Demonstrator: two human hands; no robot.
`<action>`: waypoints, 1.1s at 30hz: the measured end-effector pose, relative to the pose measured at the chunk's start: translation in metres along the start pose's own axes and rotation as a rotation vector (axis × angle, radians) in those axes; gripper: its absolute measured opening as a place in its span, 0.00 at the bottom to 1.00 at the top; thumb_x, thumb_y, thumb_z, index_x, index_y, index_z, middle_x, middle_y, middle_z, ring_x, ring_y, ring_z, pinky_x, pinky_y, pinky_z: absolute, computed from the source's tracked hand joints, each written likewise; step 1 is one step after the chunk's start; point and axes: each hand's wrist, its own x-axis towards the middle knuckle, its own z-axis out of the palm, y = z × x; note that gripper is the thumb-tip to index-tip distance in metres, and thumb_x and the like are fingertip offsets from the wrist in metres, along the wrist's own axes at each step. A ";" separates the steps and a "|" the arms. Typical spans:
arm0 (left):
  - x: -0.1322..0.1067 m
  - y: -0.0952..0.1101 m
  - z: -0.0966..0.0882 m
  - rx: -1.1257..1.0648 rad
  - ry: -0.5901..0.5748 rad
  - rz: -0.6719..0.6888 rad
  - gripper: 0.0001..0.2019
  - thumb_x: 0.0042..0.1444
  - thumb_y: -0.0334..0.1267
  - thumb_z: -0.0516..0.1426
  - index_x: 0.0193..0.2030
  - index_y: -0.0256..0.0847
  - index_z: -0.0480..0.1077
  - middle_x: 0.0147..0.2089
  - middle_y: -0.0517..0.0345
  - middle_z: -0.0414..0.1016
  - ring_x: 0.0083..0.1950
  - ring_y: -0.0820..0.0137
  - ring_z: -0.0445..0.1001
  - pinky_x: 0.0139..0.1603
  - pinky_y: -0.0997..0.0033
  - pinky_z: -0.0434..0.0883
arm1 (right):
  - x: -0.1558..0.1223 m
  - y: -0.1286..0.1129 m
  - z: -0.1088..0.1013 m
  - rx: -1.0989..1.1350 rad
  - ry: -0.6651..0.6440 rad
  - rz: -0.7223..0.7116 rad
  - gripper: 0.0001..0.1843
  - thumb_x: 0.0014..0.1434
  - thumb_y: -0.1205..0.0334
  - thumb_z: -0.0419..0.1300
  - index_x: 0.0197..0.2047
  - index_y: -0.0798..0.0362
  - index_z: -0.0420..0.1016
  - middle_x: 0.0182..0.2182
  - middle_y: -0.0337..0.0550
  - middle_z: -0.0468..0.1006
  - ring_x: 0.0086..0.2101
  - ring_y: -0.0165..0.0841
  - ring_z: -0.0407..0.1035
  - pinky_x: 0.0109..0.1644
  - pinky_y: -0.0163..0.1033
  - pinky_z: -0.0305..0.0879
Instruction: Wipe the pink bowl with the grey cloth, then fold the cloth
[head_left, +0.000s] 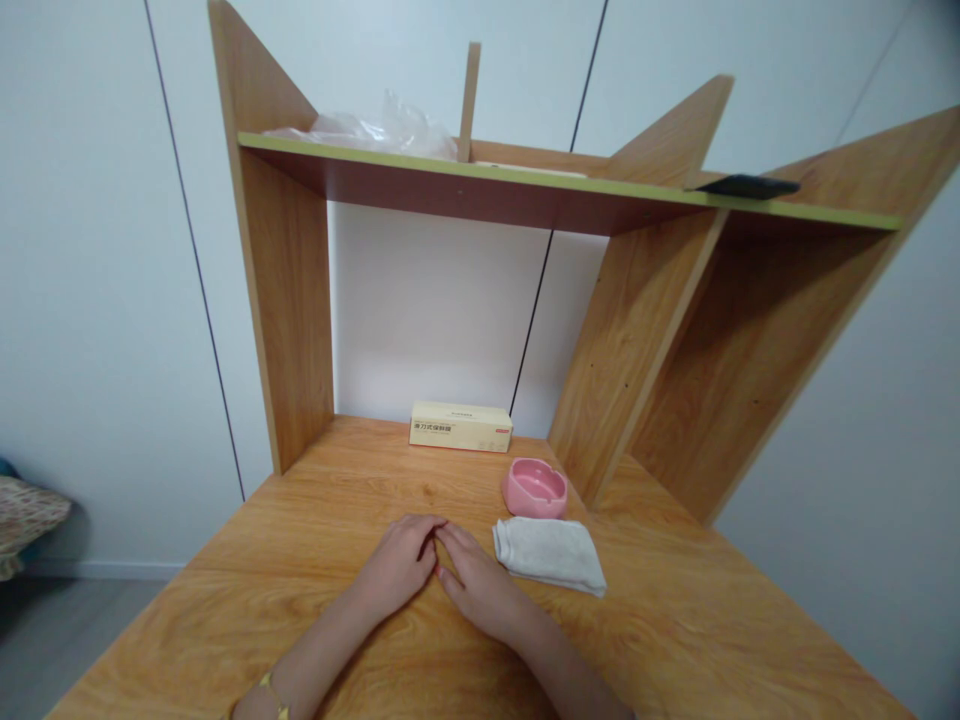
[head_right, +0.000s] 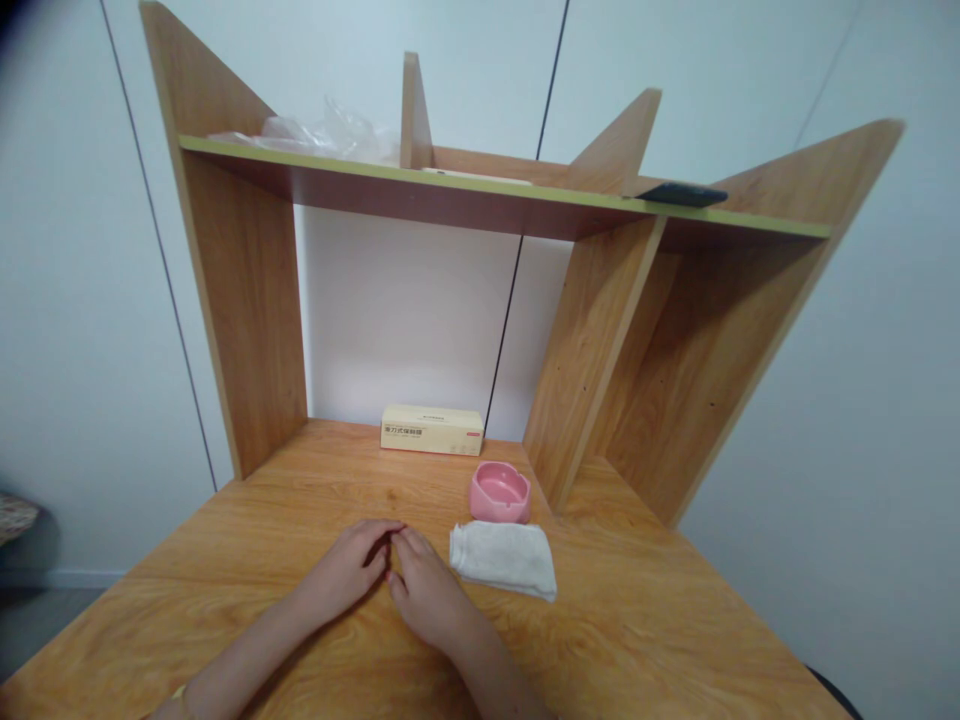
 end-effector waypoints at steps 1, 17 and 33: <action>0.000 0.001 0.000 -0.001 -0.001 0.000 0.19 0.50 0.26 0.48 0.48 0.38 0.68 0.47 0.51 0.72 0.50 0.66 0.68 0.53 0.66 0.62 | 0.000 0.000 0.000 -0.001 -0.003 0.000 0.26 0.54 0.69 0.48 0.57 0.57 0.57 0.55 0.50 0.63 0.56 0.34 0.53 0.61 0.44 0.49; 0.000 -0.001 0.001 0.013 0.013 0.010 0.20 0.49 0.25 0.47 0.48 0.39 0.68 0.47 0.51 0.72 0.50 0.67 0.68 0.53 0.66 0.62 | 0.000 0.001 0.000 0.002 0.001 -0.003 0.26 0.53 0.68 0.48 0.57 0.56 0.58 0.55 0.49 0.64 0.56 0.34 0.54 0.61 0.44 0.49; 0.001 -0.002 0.001 0.036 0.008 0.035 0.20 0.49 0.24 0.48 0.48 0.36 0.68 0.47 0.50 0.72 0.49 0.66 0.68 0.53 0.67 0.63 | 0.000 -0.001 -0.001 -0.012 0.003 0.000 0.26 0.53 0.69 0.48 0.56 0.58 0.59 0.54 0.50 0.64 0.56 0.34 0.54 0.61 0.43 0.49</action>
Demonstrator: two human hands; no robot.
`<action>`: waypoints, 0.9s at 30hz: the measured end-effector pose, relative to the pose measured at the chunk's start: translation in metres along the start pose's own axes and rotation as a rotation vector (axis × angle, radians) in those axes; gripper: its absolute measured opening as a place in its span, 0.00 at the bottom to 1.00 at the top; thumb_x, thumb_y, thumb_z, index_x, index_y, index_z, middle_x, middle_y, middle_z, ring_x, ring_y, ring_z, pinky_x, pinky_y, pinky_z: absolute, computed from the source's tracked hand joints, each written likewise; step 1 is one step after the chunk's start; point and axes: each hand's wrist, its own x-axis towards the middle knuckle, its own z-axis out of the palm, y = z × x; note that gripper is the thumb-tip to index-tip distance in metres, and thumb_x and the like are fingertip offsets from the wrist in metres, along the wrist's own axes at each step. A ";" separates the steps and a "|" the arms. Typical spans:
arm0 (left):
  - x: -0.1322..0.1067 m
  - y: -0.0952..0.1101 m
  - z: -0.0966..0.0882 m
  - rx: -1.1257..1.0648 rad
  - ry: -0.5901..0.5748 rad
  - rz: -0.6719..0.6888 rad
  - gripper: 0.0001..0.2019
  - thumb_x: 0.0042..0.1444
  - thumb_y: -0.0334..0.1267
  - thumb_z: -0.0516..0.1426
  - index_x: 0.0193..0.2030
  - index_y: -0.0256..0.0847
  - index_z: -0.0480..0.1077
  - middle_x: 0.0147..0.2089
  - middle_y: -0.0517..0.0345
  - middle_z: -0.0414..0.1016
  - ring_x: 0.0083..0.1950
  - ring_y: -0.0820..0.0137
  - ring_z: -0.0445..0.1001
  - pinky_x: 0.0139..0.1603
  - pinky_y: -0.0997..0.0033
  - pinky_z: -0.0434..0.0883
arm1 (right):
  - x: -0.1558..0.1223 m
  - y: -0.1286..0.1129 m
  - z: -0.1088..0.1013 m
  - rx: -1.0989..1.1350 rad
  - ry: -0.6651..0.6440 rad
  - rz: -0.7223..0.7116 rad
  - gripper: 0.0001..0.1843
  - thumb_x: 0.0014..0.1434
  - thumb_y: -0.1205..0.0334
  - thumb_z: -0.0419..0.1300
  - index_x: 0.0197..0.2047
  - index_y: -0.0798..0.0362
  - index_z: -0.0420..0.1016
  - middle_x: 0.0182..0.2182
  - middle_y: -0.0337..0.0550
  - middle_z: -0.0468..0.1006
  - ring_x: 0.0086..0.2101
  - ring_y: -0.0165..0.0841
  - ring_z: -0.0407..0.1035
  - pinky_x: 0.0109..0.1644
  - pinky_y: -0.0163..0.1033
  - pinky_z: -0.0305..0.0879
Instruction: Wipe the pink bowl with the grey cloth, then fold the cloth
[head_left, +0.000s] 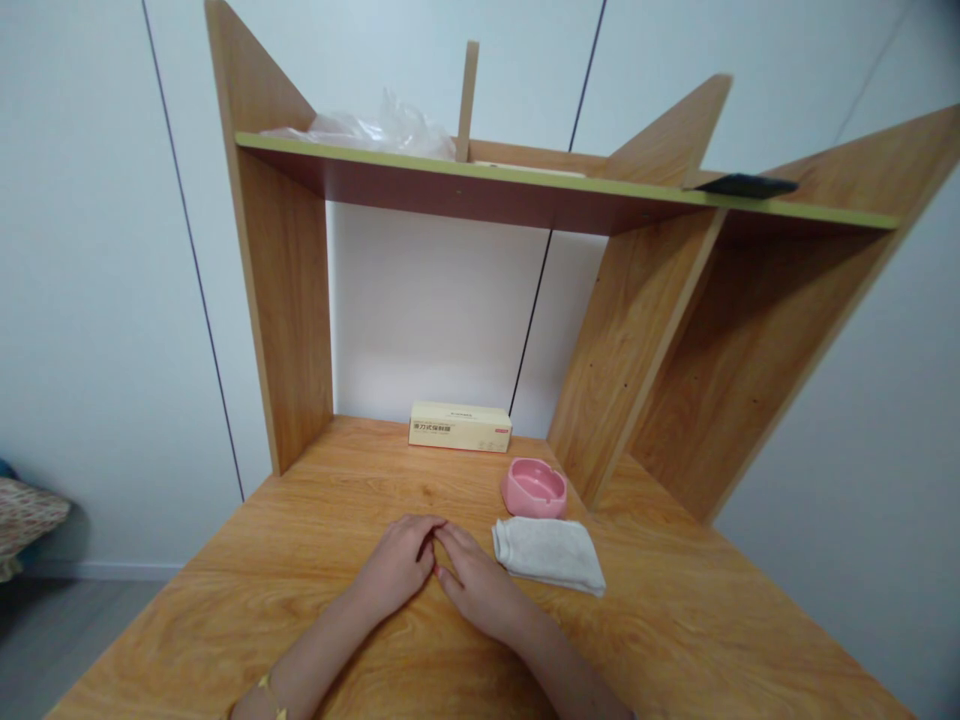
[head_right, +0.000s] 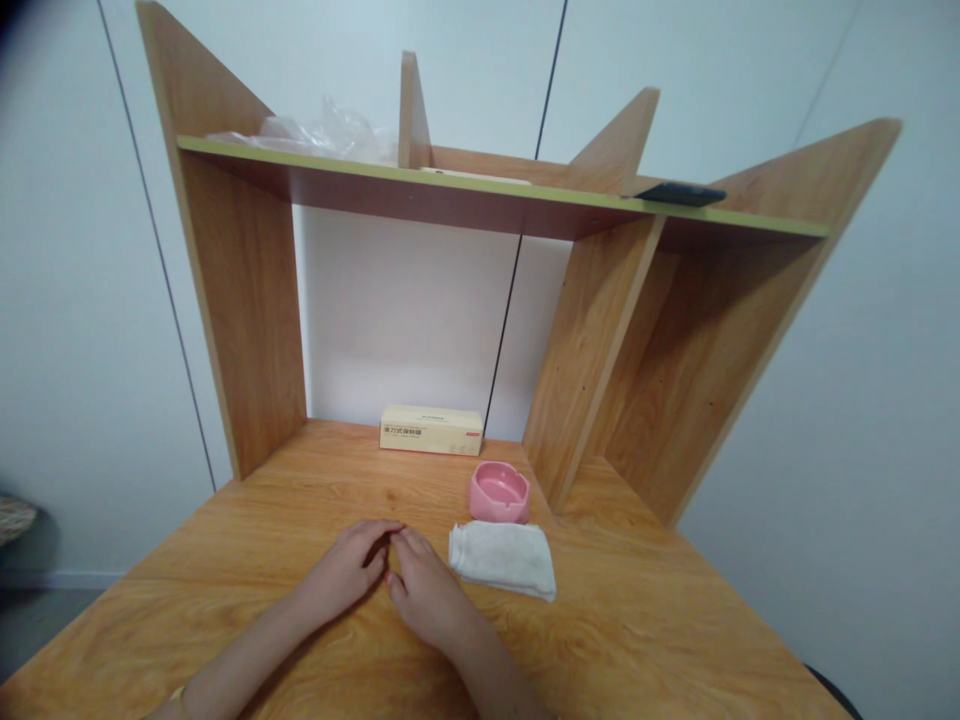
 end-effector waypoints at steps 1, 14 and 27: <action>0.000 0.001 0.000 0.001 -0.004 -0.002 0.20 0.49 0.24 0.47 0.48 0.36 0.68 0.47 0.50 0.72 0.49 0.66 0.68 0.53 0.67 0.63 | 0.000 0.000 0.000 0.003 0.004 -0.002 0.26 0.53 0.69 0.48 0.57 0.58 0.59 0.54 0.50 0.64 0.56 0.34 0.54 0.61 0.43 0.49; 0.000 -0.001 0.001 -0.027 0.011 -0.001 0.19 0.49 0.25 0.48 0.48 0.38 0.68 0.47 0.51 0.72 0.49 0.67 0.69 0.52 0.66 0.63 | 0.001 0.002 0.002 -0.002 -0.014 -0.003 0.26 0.53 0.69 0.48 0.57 0.60 0.58 0.55 0.50 0.63 0.56 0.33 0.53 0.62 0.42 0.49; 0.000 0.003 -0.003 -0.020 -0.005 -0.016 0.20 0.49 0.25 0.47 0.48 0.38 0.68 0.47 0.51 0.72 0.49 0.67 0.68 0.53 0.66 0.62 | 0.000 0.002 0.003 -0.005 0.013 0.001 0.26 0.53 0.69 0.48 0.57 0.59 0.58 0.54 0.51 0.64 0.56 0.34 0.54 0.61 0.43 0.50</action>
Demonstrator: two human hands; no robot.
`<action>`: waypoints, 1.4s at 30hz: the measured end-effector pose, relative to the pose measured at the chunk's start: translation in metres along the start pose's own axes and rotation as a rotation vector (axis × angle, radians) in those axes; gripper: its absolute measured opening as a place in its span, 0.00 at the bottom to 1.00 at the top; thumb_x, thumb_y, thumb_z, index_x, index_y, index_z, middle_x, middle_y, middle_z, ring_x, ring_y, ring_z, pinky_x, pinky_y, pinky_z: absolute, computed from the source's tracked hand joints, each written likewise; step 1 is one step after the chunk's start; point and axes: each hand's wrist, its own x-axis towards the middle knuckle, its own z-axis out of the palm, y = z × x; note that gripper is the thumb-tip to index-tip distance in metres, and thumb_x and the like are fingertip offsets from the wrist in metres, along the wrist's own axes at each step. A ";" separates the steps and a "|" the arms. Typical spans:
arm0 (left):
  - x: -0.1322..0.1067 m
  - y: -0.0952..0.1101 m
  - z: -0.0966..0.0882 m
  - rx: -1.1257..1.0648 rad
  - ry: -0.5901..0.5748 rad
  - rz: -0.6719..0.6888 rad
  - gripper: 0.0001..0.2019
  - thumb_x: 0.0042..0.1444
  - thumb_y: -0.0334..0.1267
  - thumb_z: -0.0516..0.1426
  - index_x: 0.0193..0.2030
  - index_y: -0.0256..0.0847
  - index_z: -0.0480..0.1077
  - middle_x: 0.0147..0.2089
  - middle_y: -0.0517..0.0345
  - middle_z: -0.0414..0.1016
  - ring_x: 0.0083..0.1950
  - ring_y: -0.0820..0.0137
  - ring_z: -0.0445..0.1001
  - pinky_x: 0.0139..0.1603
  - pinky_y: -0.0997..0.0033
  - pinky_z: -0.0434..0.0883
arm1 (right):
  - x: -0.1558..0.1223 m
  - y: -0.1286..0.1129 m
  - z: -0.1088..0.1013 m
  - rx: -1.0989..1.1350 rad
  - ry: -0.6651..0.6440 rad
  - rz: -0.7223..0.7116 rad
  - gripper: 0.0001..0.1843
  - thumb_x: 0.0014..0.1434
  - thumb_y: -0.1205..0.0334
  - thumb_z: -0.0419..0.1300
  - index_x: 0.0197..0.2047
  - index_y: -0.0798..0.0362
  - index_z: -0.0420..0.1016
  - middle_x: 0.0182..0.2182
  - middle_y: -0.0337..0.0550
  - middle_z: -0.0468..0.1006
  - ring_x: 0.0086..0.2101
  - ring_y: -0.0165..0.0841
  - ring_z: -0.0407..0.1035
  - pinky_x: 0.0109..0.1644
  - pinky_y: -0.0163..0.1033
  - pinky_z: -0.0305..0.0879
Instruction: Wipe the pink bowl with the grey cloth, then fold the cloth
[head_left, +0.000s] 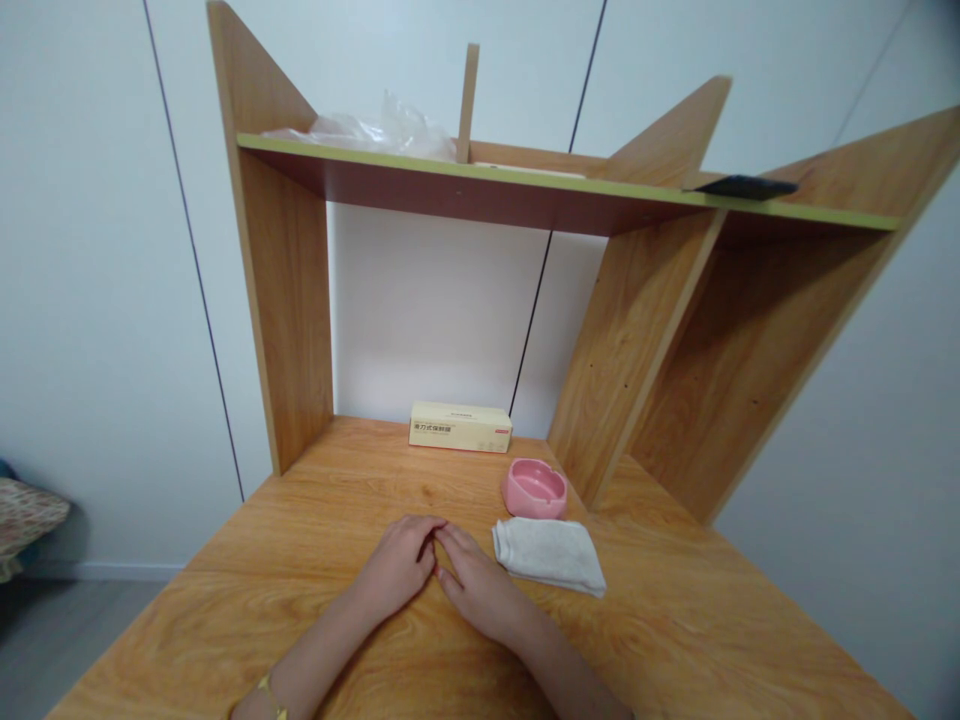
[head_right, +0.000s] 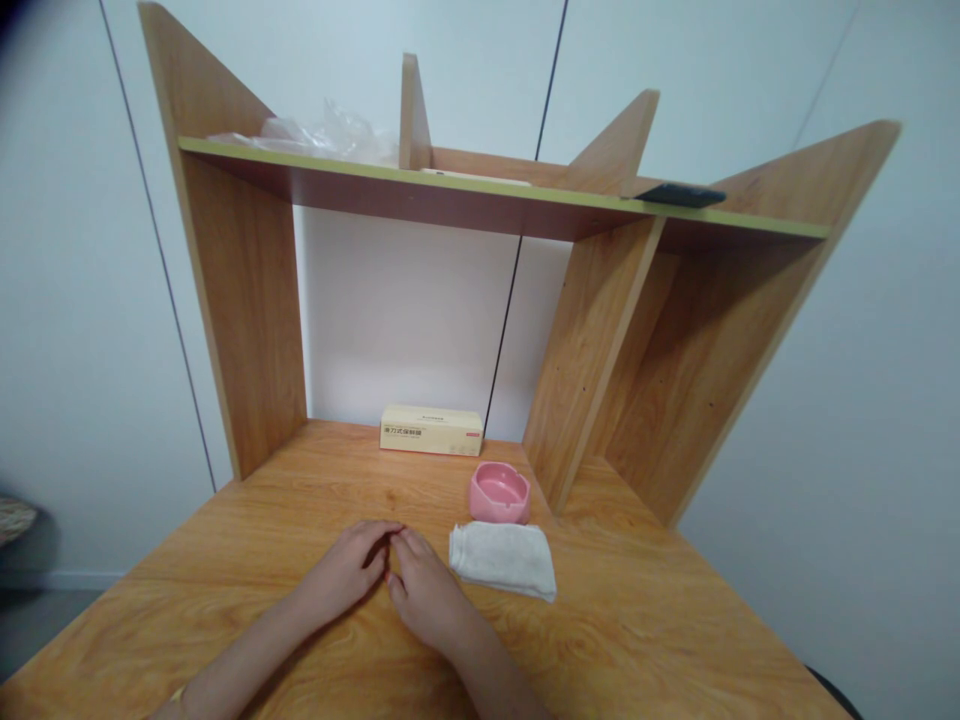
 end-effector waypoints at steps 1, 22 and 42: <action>0.000 0.001 0.000 0.000 -0.001 -0.001 0.20 0.49 0.25 0.47 0.48 0.37 0.68 0.47 0.51 0.72 0.49 0.67 0.68 0.53 0.67 0.62 | 0.000 0.000 0.000 -0.003 0.001 0.004 0.26 0.53 0.69 0.48 0.57 0.59 0.58 0.55 0.51 0.64 0.56 0.34 0.54 0.61 0.43 0.49; 0.000 0.000 0.000 -0.007 0.005 -0.002 0.20 0.48 0.25 0.47 0.48 0.38 0.68 0.47 0.51 0.73 0.49 0.67 0.68 0.53 0.66 0.63 | 0.000 -0.002 -0.002 0.011 -0.010 0.009 0.26 0.53 0.69 0.48 0.57 0.59 0.59 0.55 0.50 0.63 0.56 0.34 0.54 0.62 0.43 0.49; 0.000 -0.004 0.003 0.002 0.005 0.013 0.20 0.49 0.25 0.48 0.48 0.37 0.68 0.48 0.51 0.72 0.50 0.67 0.68 0.53 0.67 0.62 | 0.000 -0.001 -0.001 -0.009 -0.022 0.009 0.26 0.53 0.69 0.48 0.57 0.59 0.58 0.55 0.50 0.63 0.56 0.33 0.53 0.61 0.43 0.49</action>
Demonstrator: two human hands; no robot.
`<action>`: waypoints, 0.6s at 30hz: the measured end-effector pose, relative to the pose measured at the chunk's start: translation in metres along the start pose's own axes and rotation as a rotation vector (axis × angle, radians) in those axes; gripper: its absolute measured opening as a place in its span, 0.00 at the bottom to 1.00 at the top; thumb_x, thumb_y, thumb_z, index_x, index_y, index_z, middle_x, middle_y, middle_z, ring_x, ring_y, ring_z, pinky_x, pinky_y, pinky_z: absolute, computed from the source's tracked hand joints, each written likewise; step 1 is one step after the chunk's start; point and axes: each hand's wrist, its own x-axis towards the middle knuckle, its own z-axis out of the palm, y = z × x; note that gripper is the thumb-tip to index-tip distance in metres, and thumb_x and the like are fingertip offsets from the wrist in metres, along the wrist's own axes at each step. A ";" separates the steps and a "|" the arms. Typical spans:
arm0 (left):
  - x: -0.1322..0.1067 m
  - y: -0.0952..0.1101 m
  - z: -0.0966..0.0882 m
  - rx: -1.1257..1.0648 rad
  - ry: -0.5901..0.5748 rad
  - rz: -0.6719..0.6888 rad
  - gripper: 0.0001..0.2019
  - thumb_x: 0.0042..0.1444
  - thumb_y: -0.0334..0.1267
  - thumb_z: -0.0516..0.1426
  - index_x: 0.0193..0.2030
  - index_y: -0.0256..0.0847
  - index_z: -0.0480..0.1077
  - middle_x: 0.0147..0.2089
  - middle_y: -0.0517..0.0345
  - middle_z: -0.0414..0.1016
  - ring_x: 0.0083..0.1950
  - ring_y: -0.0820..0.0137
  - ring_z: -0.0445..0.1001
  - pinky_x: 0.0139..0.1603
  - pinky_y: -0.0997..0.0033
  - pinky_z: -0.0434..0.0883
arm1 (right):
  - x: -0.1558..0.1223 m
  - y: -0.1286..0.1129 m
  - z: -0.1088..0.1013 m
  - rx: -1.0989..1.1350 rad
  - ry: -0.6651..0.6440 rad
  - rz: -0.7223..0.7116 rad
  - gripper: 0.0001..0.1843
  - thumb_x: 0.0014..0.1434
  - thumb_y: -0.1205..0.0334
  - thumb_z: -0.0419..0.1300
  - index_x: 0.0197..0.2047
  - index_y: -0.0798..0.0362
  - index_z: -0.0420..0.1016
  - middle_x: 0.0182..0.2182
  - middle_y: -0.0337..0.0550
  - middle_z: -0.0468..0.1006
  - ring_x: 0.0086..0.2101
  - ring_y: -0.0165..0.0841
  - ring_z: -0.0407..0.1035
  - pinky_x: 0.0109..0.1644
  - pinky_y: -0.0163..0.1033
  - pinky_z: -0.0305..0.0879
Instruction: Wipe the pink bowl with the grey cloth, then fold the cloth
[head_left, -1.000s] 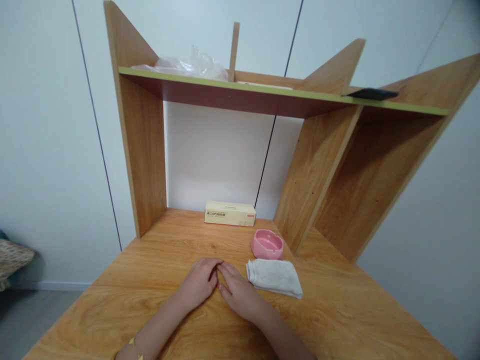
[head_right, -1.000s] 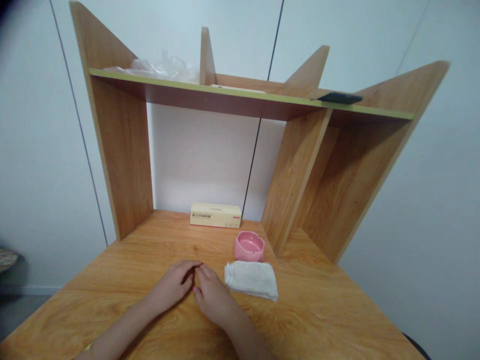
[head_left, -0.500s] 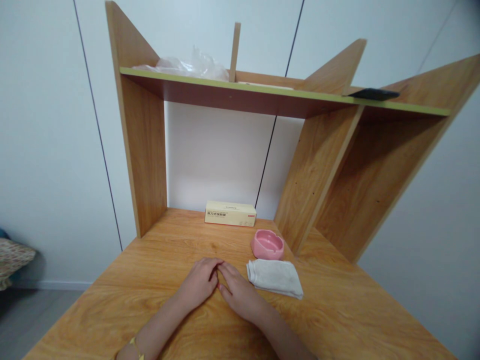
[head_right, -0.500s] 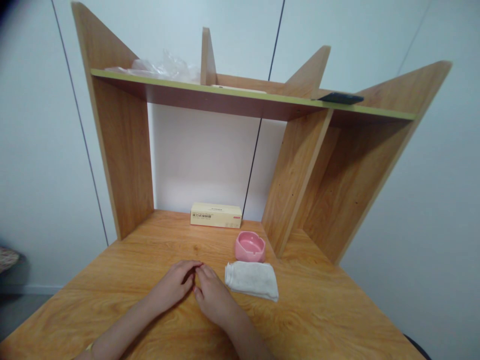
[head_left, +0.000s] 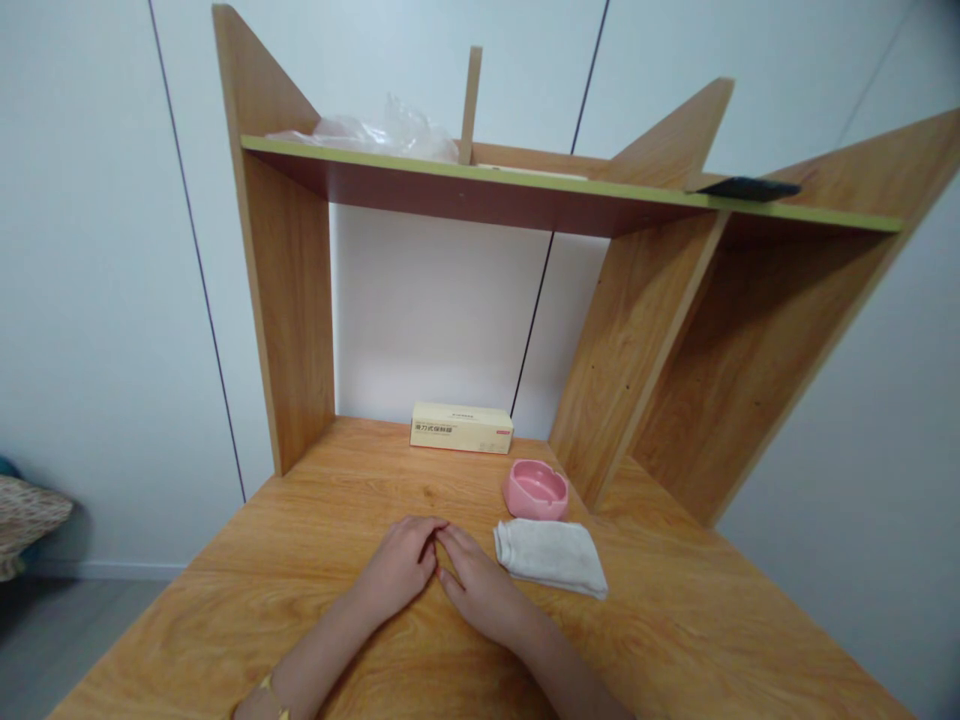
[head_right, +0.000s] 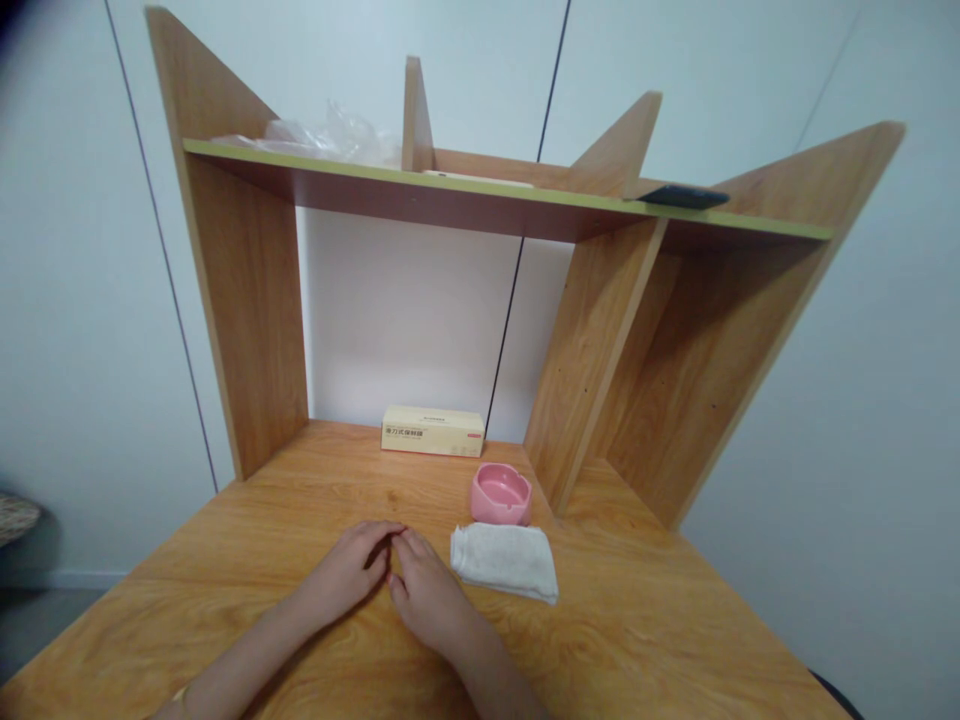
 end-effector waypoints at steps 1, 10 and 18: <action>0.000 0.000 0.000 0.000 -0.001 0.000 0.20 0.49 0.25 0.48 0.48 0.37 0.68 0.48 0.51 0.72 0.50 0.67 0.68 0.53 0.67 0.62 | 0.000 0.000 0.000 0.000 -0.003 -0.003 0.26 0.53 0.69 0.48 0.57 0.60 0.59 0.55 0.51 0.63 0.56 0.33 0.53 0.62 0.42 0.49; -0.001 0.004 -0.003 -0.010 -0.005 -0.014 0.20 0.49 0.24 0.48 0.48 0.37 0.68 0.48 0.51 0.72 0.50 0.67 0.68 0.53 0.66 0.62 | 0.000 0.000 -0.001 0.005 0.008 -0.005 0.26 0.53 0.69 0.48 0.57 0.59 0.58 0.55 0.50 0.64 0.56 0.34 0.54 0.61 0.43 0.50; 0.000 0.001 -0.001 -0.014 0.003 -0.015 0.20 0.48 0.24 0.48 0.48 0.38 0.68 0.48 0.52 0.72 0.50 0.66 0.68 0.54 0.66 0.62 | -0.001 0.001 0.000 0.016 0.017 -0.014 0.26 0.53 0.69 0.48 0.57 0.57 0.59 0.54 0.50 0.64 0.56 0.34 0.54 0.61 0.44 0.49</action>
